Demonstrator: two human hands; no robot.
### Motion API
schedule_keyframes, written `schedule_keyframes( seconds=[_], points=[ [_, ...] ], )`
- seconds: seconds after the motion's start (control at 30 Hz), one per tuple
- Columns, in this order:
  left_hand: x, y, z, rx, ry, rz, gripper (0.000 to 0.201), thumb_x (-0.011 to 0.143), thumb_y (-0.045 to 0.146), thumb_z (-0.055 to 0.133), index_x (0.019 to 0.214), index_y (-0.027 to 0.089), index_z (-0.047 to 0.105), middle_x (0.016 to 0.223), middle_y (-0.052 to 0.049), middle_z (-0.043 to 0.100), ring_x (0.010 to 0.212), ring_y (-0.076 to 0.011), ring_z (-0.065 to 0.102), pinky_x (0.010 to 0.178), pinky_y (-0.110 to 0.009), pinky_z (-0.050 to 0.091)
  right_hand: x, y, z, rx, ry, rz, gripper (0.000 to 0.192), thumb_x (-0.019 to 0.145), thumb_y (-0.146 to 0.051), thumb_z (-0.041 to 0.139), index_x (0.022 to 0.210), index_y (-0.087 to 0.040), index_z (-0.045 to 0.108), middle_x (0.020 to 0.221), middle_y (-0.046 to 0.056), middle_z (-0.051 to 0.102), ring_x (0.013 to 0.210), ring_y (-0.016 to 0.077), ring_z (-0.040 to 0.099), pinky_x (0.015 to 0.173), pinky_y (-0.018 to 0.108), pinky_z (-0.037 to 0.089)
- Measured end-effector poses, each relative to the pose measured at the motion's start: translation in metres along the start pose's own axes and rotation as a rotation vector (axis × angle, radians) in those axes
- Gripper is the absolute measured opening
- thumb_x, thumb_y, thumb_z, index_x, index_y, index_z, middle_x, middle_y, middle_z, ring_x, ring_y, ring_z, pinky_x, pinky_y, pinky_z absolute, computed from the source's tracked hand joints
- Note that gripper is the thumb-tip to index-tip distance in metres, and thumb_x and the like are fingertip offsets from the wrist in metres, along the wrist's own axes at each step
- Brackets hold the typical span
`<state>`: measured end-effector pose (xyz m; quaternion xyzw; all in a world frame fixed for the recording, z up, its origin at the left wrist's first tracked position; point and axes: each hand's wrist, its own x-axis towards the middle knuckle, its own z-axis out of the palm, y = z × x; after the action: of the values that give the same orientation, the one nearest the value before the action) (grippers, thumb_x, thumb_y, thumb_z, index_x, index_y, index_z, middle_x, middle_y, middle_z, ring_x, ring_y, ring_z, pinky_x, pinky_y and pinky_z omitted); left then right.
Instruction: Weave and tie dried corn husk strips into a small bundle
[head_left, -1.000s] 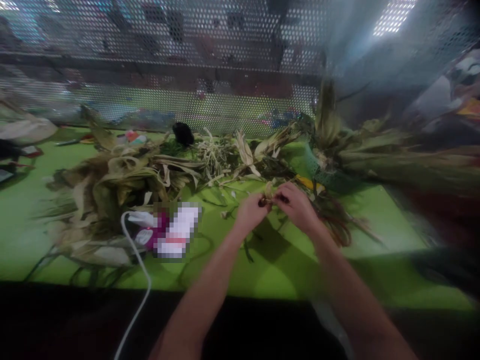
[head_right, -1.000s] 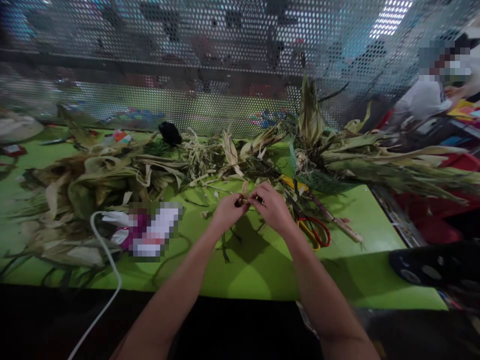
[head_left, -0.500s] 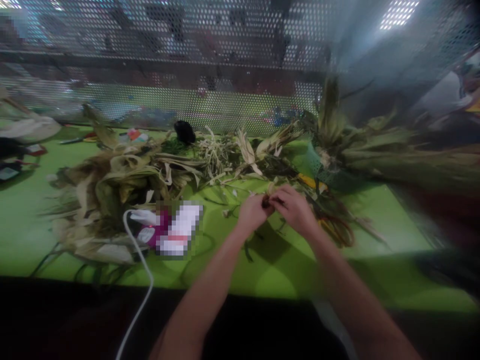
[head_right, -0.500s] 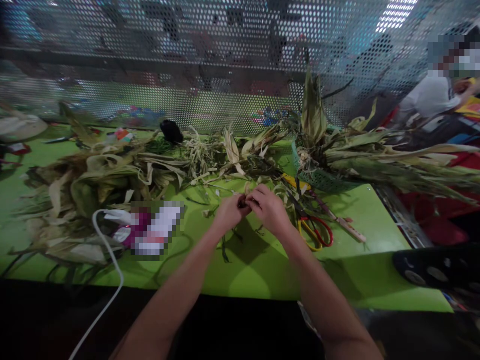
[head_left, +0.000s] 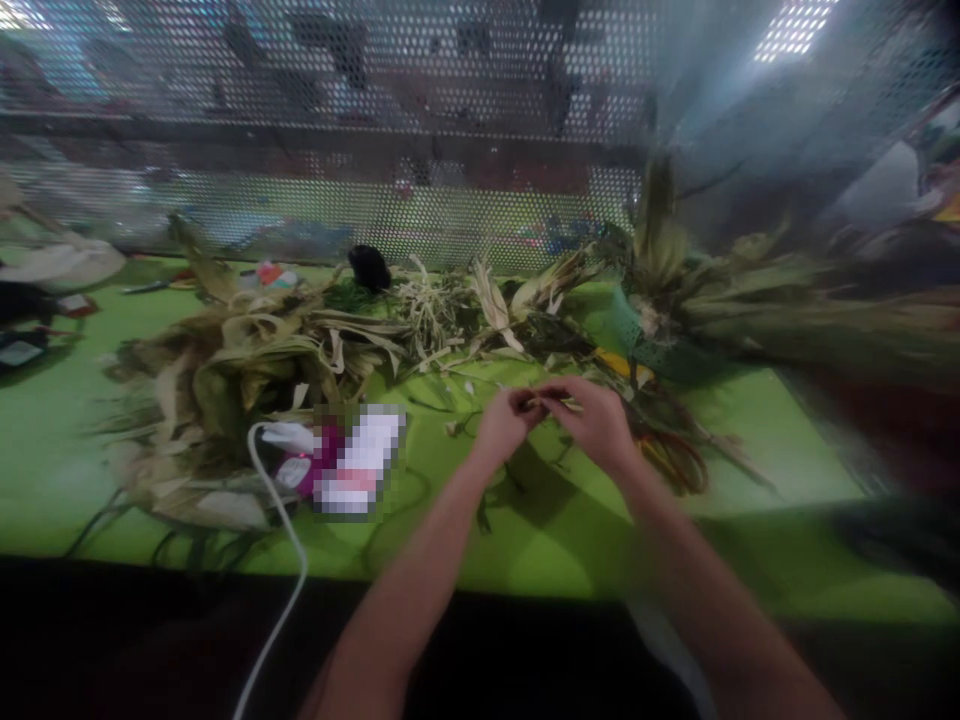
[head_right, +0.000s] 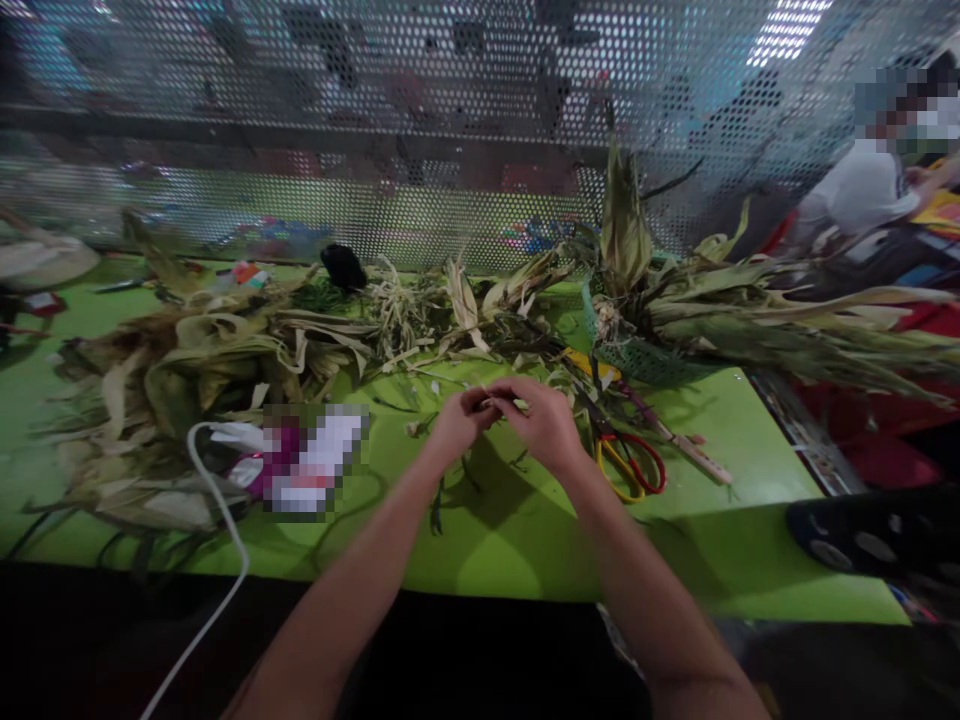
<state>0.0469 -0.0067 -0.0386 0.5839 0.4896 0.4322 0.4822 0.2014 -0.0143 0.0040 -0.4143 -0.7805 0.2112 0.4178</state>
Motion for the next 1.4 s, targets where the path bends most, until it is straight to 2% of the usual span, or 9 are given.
schedule_keyframes(
  seconds=[0.13, 0.33, 0.43, 0.53, 0.7, 0.87, 1.07, 1.23, 1.4],
  points=[
    [0.000, 0.008, 0.000, -0.148, 0.064, -0.111, 0.026, 0.068, 0.037, 0.069, 0.062, 0.016, 0.055, 0.050, 0.005, 0.042, 0.048, -0.0072, 0.036, 0.049, -0.023, 0.025, 0.001, 0.001, -0.001, -0.065, 0.088, -0.050, 0.021, 0.090, -0.022, 0.055, 0.104, -0.025, 0.071, 0.101, 0.006, 0.073, 0.093, 0.0225, 0.066, 0.085, 0.038, 0.050],
    [0.001, 0.005, -0.001, -0.265, 0.051, -0.133, 0.027, 0.066, 0.035, 0.069, 0.054, 0.015, 0.053, 0.045, 0.004, 0.046, 0.044, -0.0067, 0.038, 0.047, -0.024, 0.027, 0.001, -0.004, 0.003, -0.213, -0.084, -0.203, 0.027, 0.093, -0.019, 0.052, 0.111, -0.028, 0.069, 0.100, 0.004, 0.073, 0.095, 0.0236, 0.063, 0.085, 0.040, 0.046],
    [0.004, 0.000, -0.002, -0.439, 0.113, -0.126, 0.028, 0.065, 0.039, 0.073, 0.061, 0.014, 0.060, 0.049, 0.002, 0.053, 0.048, -0.0081, 0.047, 0.052, -0.024, 0.036, 0.001, -0.008, 0.004, -0.187, -0.002, -0.190, 0.025, 0.092, -0.022, 0.054, 0.113, -0.026, 0.067, 0.107, 0.006, 0.071, 0.100, 0.0242, 0.061, 0.087, 0.039, 0.046],
    [0.006, 0.000, -0.004, -0.652, 0.246, -0.167, 0.032, 0.064, 0.042, 0.076, 0.075, 0.014, 0.063, 0.062, 0.000, 0.062, 0.057, -0.0096, 0.056, 0.058, -0.023, 0.042, 0.000, -0.010, 0.008, -0.163, 0.099, -0.146, 0.013, 0.090, -0.024, 0.059, 0.099, -0.025, 0.068, 0.099, 0.006, 0.071, 0.097, 0.0242, 0.060, 0.084, 0.039, 0.046],
    [0.005, 0.001, -0.002, -0.828, 0.281, -0.255, 0.038, 0.066, 0.046, 0.077, 0.084, 0.017, 0.061, 0.071, -0.001, 0.067, 0.065, -0.0113, 0.063, 0.055, -0.022, 0.041, -0.005, -0.004, 0.028, -0.238, 0.035, -0.136, 0.004, 0.086, -0.025, 0.064, 0.088, -0.024, 0.067, 0.092, 0.005, 0.070, 0.090, 0.0241, 0.059, 0.079, 0.038, 0.044],
    [0.004, 0.001, 0.006, -0.868, 0.333, -0.298, 0.033, 0.070, 0.042, 0.075, 0.086, 0.017, 0.061, 0.072, 0.000, 0.067, 0.059, -0.0093, 0.059, 0.053, -0.022, 0.040, -0.010, 0.000, 0.045, -0.481, 0.000, -0.112, 0.012, 0.086, -0.026, 0.062, 0.096, -0.021, 0.067, 0.097, 0.010, 0.068, 0.093, 0.0268, 0.056, 0.078, 0.038, 0.042],
    [0.001, 0.001, 0.012, -0.890, 0.352, -0.295, 0.034, 0.066, 0.039, 0.080, 0.086, 0.017, 0.064, 0.075, 0.001, 0.065, 0.062, -0.0082, 0.056, 0.060, -0.022, 0.041, -0.010, -0.003, 0.049, -0.689, 0.011, -0.082, 0.016, 0.093, -0.026, 0.052, 0.096, -0.017, 0.066, 0.096, 0.010, 0.068, 0.088, 0.0249, 0.056, 0.076, 0.037, 0.037],
    [-0.001, 0.006, 0.012, -0.732, 0.389, -0.219, 0.030, 0.069, 0.038, 0.077, 0.083, 0.015, 0.065, 0.078, -0.001, 0.066, 0.073, -0.0120, 0.059, 0.073, -0.025, 0.044, -0.010, -0.010, 0.046, -0.661, -0.027, -0.083, 0.012, 0.089, -0.021, 0.055, 0.091, -0.019, 0.067, 0.092, 0.009, 0.069, 0.085, 0.0231, 0.055, 0.073, 0.035, 0.034],
    [-0.003, 0.011, 0.004, -0.470, 0.420, -0.049, 0.020, 0.081, 0.035, 0.065, 0.077, 0.017, 0.057, 0.067, 0.003, 0.054, 0.064, -0.0104, 0.049, 0.064, -0.024, 0.039, -0.008, -0.013, 0.045, -0.446, -0.049, 0.007, 0.012, 0.084, -0.015, 0.054, 0.080, -0.019, 0.063, 0.083, 0.007, 0.066, 0.078, 0.0209, 0.053, 0.069, 0.032, 0.035]
  ],
)
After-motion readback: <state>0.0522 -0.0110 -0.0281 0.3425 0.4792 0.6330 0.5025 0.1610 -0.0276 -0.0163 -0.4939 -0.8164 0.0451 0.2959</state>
